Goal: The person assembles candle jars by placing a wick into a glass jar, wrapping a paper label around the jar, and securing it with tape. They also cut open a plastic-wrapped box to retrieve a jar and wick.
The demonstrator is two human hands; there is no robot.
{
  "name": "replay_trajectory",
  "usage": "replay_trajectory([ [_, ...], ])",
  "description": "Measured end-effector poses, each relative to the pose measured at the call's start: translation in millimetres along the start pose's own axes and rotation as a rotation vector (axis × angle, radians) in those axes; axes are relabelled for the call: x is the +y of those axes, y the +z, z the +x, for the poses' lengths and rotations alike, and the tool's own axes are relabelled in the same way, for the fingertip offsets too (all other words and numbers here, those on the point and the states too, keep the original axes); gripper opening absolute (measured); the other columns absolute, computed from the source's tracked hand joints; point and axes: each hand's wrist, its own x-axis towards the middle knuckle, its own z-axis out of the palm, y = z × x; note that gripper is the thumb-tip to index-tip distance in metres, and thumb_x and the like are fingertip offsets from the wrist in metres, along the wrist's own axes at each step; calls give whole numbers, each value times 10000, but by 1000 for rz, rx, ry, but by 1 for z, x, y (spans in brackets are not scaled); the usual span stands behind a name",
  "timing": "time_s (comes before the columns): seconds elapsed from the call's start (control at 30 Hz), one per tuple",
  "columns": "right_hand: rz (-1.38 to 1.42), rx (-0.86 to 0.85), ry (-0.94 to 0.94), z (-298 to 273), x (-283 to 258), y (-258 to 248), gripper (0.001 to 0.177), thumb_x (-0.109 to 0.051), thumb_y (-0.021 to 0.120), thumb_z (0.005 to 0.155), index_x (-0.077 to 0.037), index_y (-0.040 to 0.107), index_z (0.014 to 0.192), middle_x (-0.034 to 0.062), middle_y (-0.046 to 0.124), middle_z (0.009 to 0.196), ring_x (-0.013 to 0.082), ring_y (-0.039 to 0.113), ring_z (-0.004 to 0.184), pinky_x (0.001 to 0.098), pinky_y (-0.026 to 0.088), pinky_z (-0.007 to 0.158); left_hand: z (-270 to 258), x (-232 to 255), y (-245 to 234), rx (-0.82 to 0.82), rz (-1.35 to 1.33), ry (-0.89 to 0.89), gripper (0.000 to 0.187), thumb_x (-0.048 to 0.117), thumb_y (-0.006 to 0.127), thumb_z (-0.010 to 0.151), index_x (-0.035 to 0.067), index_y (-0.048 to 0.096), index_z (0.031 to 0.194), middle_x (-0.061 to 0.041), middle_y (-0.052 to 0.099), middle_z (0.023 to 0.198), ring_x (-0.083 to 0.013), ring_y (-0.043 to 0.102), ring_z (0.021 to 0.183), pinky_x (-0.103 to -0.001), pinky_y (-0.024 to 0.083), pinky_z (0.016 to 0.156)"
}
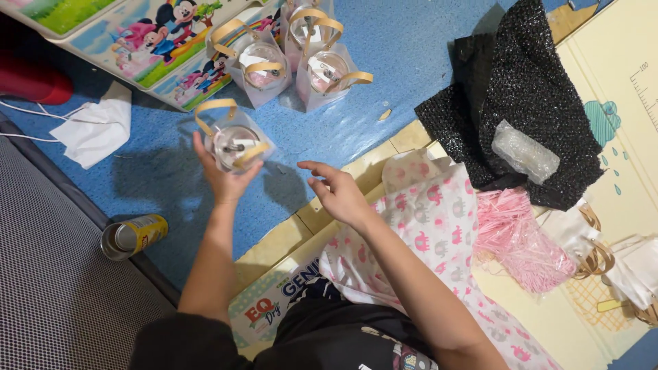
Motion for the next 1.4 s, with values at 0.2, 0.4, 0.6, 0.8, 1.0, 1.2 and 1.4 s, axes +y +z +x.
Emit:
replay_trajectory([
  [0.2,-13,-14,-149,3,-6,9,349,-137,577,993,-148,650,1334,143,718,1292,273,703,1165,387,570,961,57,-11,-7,21,-90,123,1358,79,1001,739,81,18,1676,-236,469,1584,-343,559,1435,-434,464,1241],
  [0.4,-60,-17,-86,2,-21,7,372,-147,582,990,-165,638,1357,134,723,1268,265,716,1121,379,562,941,84,-20,-15,35,120,152,1304,111,1007,724,106,120,1681,-243,462,1608,-405,534,1460,-447,464,1239],
  [0.6,-61,-8,-122,-2,-21,8,383,-161,610,971,-161,634,1353,117,708,1331,271,704,1125,383,539,953,67,6,-7,146,267,79,1369,130,1042,670,121,105,1669,-260,305,1654,-443,379,1518,-487,355,1269],
  [0.8,-48,33,-137,-14,-23,6,387,-181,638,971,-146,640,1356,119,694,1340,269,675,1221,390,539,974,8,50,28,369,198,11,1320,193,985,810,35,-27,1643,-310,46,1673,-467,299,1525,-579,276,1274],
  [1.0,-48,112,-221,-42,-23,-11,351,-154,655,969,-91,665,1314,131,715,1273,256,692,1178,377,554,966,-80,112,95,243,-90,45,801,228,771,932,4,301,1540,-180,408,1526,-305,433,1396,-461,354,1167],
  [1.2,275,411,-250,-112,9,-63,236,-5,614,998,-1,691,1220,129,735,1176,194,718,1098,307,573,963,-94,239,129,-323,-573,149,287,62,695,986,38,576,1246,-96,602,1233,-186,620,1040,-300,538,914],
  [1.4,375,890,-345,-218,48,-119,128,50,571,1045,38,658,1138,110,693,1109,193,718,1070,314,576,967,-126,338,191,-810,-710,226,268,19,689,928,69,623,1184,-84,617,1199,-167,651,932,-285,539,840],
])
